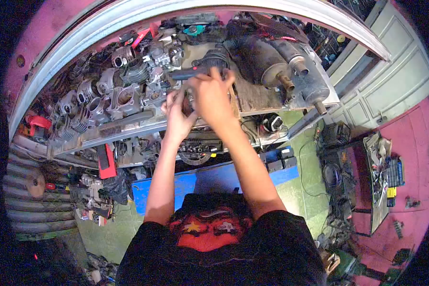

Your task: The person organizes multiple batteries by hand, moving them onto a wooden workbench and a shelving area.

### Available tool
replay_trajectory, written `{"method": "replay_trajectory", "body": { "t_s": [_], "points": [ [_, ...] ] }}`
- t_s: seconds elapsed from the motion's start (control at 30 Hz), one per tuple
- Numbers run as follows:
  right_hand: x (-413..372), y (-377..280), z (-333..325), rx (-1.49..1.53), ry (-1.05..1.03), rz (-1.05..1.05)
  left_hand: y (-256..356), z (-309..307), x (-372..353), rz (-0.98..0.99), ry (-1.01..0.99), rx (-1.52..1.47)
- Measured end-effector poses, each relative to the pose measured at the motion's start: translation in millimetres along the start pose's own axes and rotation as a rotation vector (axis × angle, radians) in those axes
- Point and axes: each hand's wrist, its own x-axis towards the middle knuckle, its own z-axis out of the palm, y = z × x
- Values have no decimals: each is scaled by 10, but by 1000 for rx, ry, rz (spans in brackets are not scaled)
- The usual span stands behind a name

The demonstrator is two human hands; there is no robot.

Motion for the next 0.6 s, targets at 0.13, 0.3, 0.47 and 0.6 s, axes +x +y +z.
{"method": "replay_trajectory", "body": {
  "t_s": [0.13, 0.3, 0.47, 0.6],
  "points": [
    [-90, 291, -186, -128, 49, 187, 79, -33, 17, -24, -6, 6],
    [-146, -66, -79, -23, 34, 126, -22, 39, -33, -9, 16, -6],
    [-489, -68, -43, 141, 182, 77, 40, 13, -38, -24, 25, -24],
    [-454, -56, -87, -23, 189, 107, 35, 16, -38, -20, 32, -30]
  ]
}}
